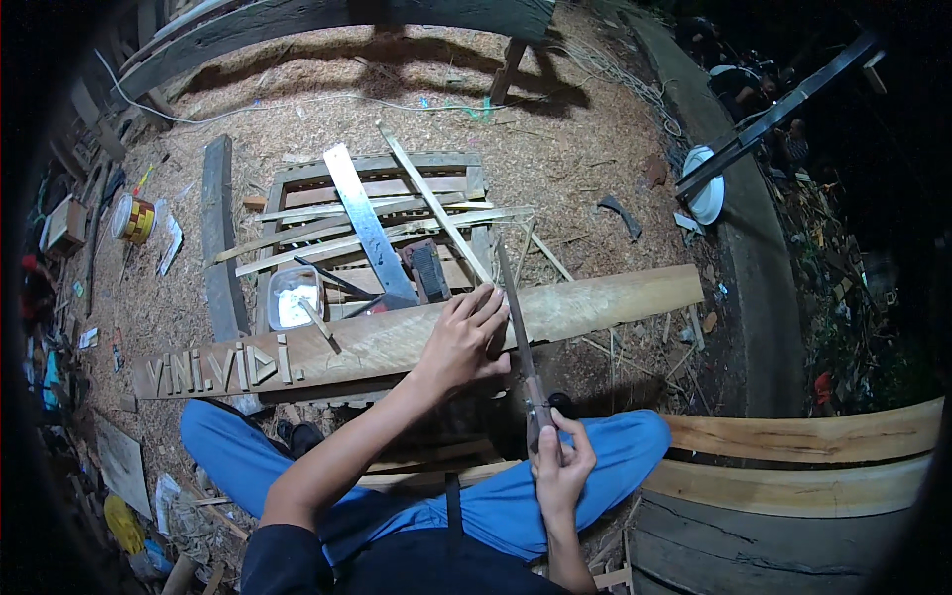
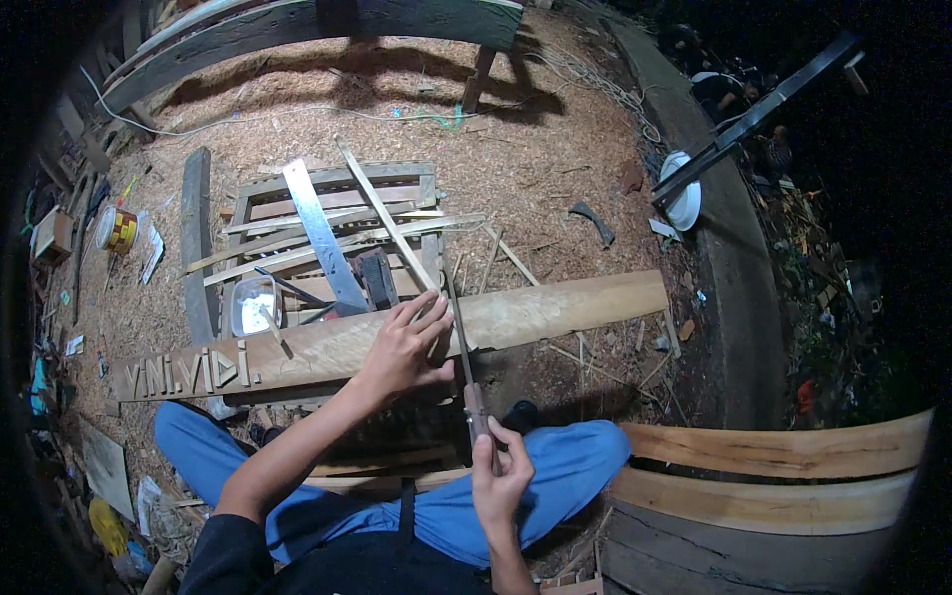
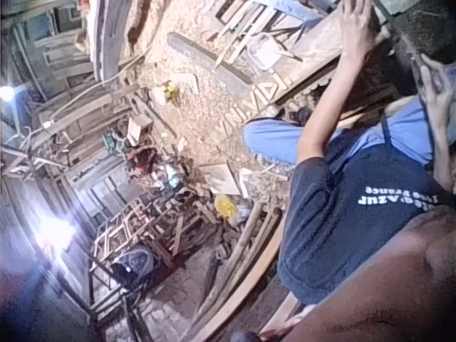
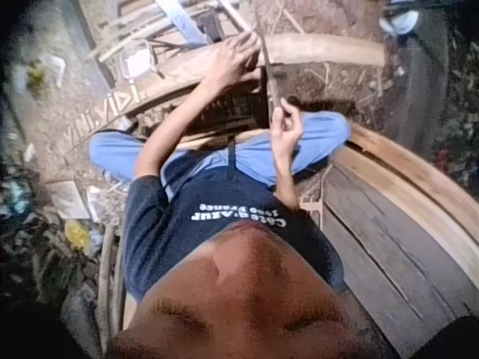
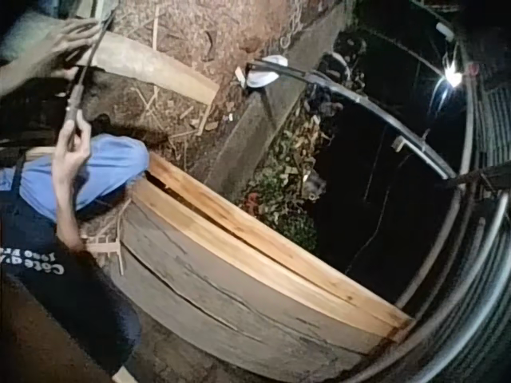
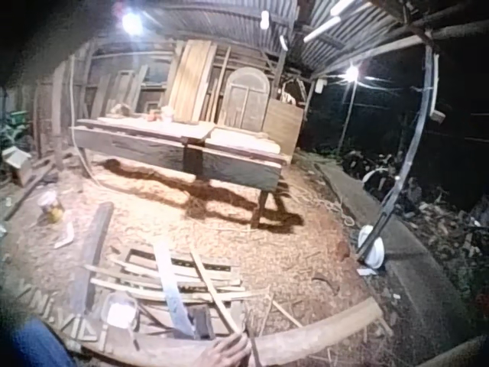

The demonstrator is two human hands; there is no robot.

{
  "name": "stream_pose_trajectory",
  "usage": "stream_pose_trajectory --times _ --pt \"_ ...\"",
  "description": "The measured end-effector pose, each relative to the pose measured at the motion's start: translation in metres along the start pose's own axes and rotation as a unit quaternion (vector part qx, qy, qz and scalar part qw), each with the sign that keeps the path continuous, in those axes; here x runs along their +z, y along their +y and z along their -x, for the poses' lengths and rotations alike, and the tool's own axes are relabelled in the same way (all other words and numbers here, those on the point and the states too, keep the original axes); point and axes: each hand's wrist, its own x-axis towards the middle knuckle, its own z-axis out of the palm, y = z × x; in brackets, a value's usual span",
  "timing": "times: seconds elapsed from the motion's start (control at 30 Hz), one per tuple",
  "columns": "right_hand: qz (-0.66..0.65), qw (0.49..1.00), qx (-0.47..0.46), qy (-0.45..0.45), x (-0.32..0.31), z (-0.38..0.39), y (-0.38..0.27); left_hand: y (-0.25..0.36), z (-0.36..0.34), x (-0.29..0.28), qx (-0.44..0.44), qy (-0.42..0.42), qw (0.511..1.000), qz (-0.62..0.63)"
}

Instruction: The person applies adhesive to a wooden letter, positions the letter on a larger wooden board, and uses a saw to trim excess material from the board.

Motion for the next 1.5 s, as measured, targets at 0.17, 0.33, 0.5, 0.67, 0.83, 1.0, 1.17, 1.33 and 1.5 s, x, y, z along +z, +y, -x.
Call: stream_pose_trajectory --times 0.17,0.33,0.5,0.67,0.83,1.0,1.17,1.33,1.5 --pt "0.005 0.999 0.048 -0.006 0.002 -0.011 -0.013 -0.002 0.0 0.002 -0.006 0.002 1.0 -0.028" --pt "-0.015 0.997 0.061 -0.037 -0.013 -0.002 -0.002 -0.002 0.0 0.003 0.008 0.009 1.0 -0.009" --pt "0.002 1.0 0.009 -0.012 0.014 -0.023 -0.007 -0.001 0.0 0.004 0.002 0.01 1.0 -0.02" --pt "-0.003 1.0 0.014 -0.008 0.004 -0.009 -0.007 0.004 -0.001 0.003 -0.003 -0.011 0.999 -0.036" --pt "-0.009 1.0 0.015 -0.017 0.014 -0.019 -0.009 -0.002 0.0 0.006 0.008 0.021 1.0 -0.015" --pt "0.009 1.0 -0.002 -0.005 0.013 -0.023 -0.015 0.001 -0.001 0.005 0.006 -0.005 0.999 -0.038" --pt "-0.005 0.999 0.031 -0.027 -0.003 -0.004 -0.013 0.0 0.0 0.005 0.003 0.0 1.0 -0.029" --pt "0.026 0.998 0.045 -0.032 0.011 -0.029 -0.024 0.002 0.0 0.004 0.007 0.023 0.999 -0.039" --pt "0.0 0.998 0.05 -0.046 -0.018 -0.007 -0.015 0.002 0.0 0.002 -0.003 0.011 1.0 -0.029"
